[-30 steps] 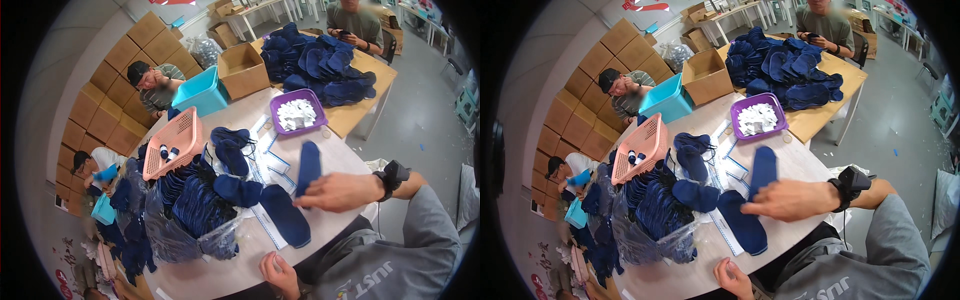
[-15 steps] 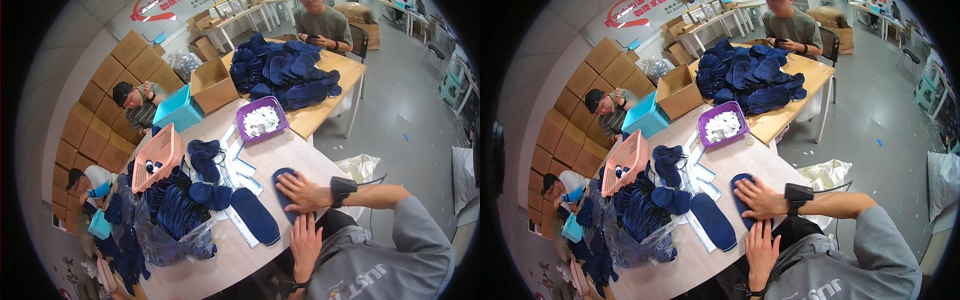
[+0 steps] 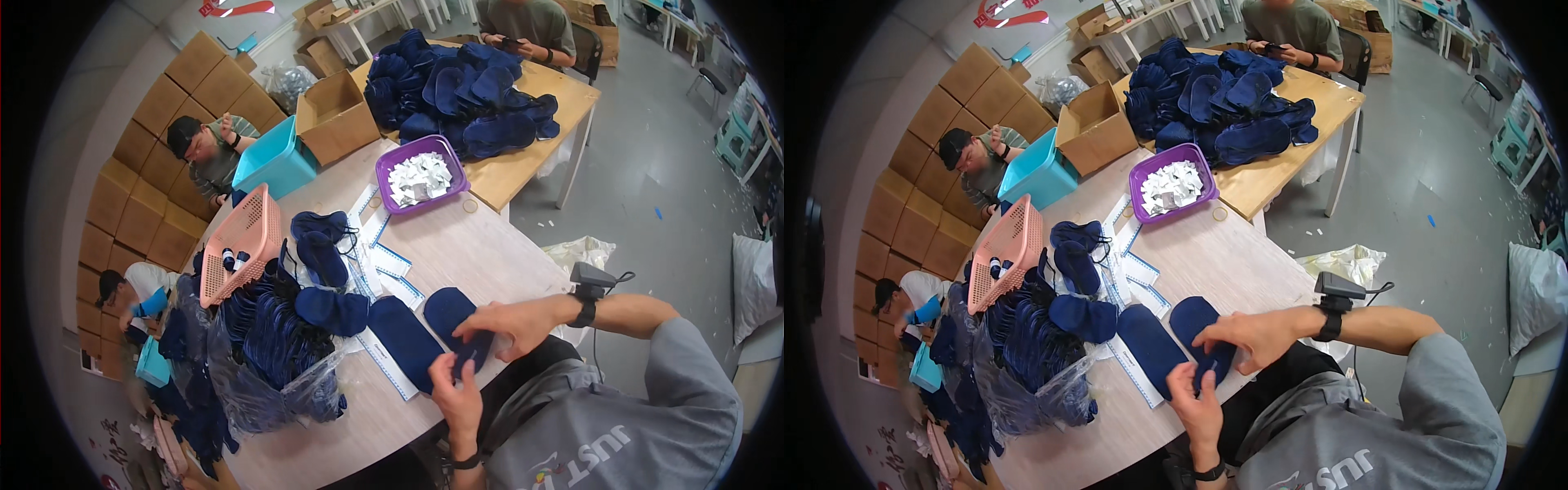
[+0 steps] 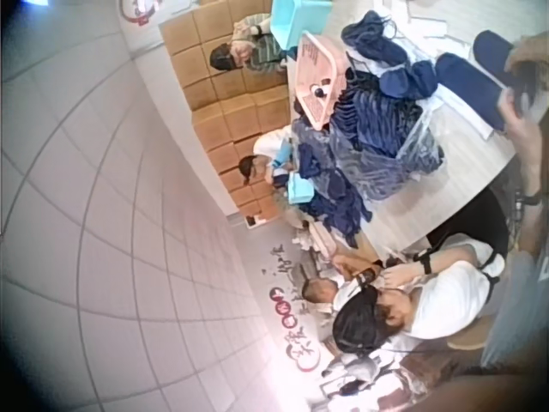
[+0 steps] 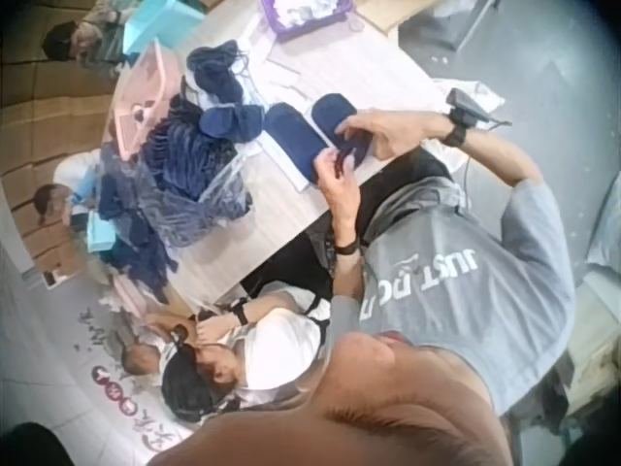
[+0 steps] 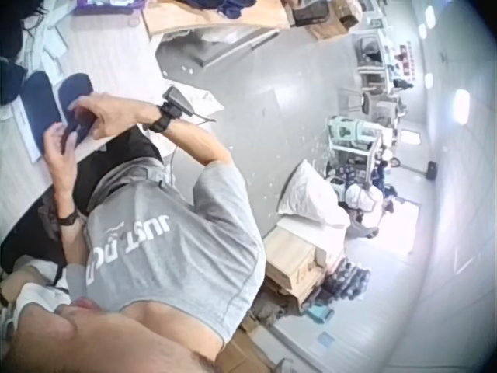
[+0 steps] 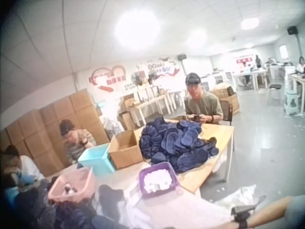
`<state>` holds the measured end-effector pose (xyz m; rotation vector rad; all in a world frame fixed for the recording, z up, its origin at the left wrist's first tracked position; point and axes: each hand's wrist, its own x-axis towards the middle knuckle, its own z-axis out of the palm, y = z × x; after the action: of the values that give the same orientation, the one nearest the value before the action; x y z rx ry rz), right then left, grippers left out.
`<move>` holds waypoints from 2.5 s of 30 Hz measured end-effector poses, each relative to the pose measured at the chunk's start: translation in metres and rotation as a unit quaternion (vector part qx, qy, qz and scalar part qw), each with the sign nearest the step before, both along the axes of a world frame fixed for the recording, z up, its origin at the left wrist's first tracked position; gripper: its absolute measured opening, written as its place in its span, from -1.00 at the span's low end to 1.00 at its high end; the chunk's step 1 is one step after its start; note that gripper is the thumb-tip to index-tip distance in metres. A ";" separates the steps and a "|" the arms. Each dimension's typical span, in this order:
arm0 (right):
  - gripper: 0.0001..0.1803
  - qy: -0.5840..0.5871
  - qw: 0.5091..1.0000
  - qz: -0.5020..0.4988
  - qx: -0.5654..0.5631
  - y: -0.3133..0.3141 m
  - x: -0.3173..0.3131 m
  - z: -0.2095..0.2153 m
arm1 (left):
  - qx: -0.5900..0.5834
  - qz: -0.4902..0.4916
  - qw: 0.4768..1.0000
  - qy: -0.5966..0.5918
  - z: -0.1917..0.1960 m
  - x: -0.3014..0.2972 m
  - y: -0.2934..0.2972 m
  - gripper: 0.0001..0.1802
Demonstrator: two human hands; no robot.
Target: The recorder is assembling components for blue slippers at a workstation.
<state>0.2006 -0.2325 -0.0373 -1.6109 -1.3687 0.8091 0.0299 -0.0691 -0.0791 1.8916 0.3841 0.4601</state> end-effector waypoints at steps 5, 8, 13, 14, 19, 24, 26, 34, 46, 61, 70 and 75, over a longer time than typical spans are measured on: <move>-0.57 0.017 0.992 -0.119 0.022 0.009 -0.017 -0.022 | 0.045 -0.027 0.996 -0.066 -0.002 0.014 0.021 -0.79; -0.58 0.062 0.988 -0.122 -0.065 0.005 -0.014 -0.021 | 0.115 -0.025 0.993 -0.012 0.017 0.014 0.018 -0.79; -0.59 0.060 0.990 -0.129 0.018 0.004 -0.017 -0.034 | 0.126 -0.036 0.991 -0.008 0.026 0.023 0.011 -0.70; -0.57 0.056 0.990 -0.126 0.031 0.004 -0.018 -0.035 | 0.125 -0.037 0.991 -0.006 0.024 0.025 0.011 -0.70; -0.58 0.062 0.990 -0.121 -0.028 0.003 -0.020 -0.028 | 0.066 -0.092 0.993 -0.021 0.014 0.032 0.023 -0.70; -0.56 0.040 0.993 -0.111 0.009 0.000 -0.026 -0.034 | 0.012 -0.128 0.987 -0.097 0.019 0.016 0.016 -0.67; -0.55 0.004 0.993 -0.115 0.002 0.000 -0.028 -0.021 | 0.088 -0.154 0.981 -0.082 0.015 0.014 0.012 -0.62; -0.63 -0.111 0.979 -0.114 0.129 -0.012 -0.034 -0.019 | 0.037 -0.047 0.993 -0.097 0.014 -0.001 -0.002 -0.60; -0.70 0.011 0.999 -0.031 -0.024 -0.022 -0.020 0.017 | 0.231 -0.209 0.944 0.107 0.027 -0.037 0.003 -0.34; -0.23 -0.374 0.883 -0.268 -0.093 0.085 -0.003 -0.071 | 0.345 -0.272 0.895 0.077 -0.001 -0.006 -0.015 -0.11; -0.19 -0.443 0.855 -0.256 -0.083 0.073 0.002 -0.073 | 0.355 -0.046 0.932 0.062 0.001 -0.012 0.024 -0.17; -0.21 -0.444 0.862 -0.232 -0.078 0.054 0.001 -0.071 | 0.363 -0.157 0.910 0.129 -0.006 -0.040 0.008 -0.09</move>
<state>0.2011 -0.1784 -0.1079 -2.4704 -1.3961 -0.1813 -0.0098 -0.0612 -0.0850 2.6991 0.0624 0.1290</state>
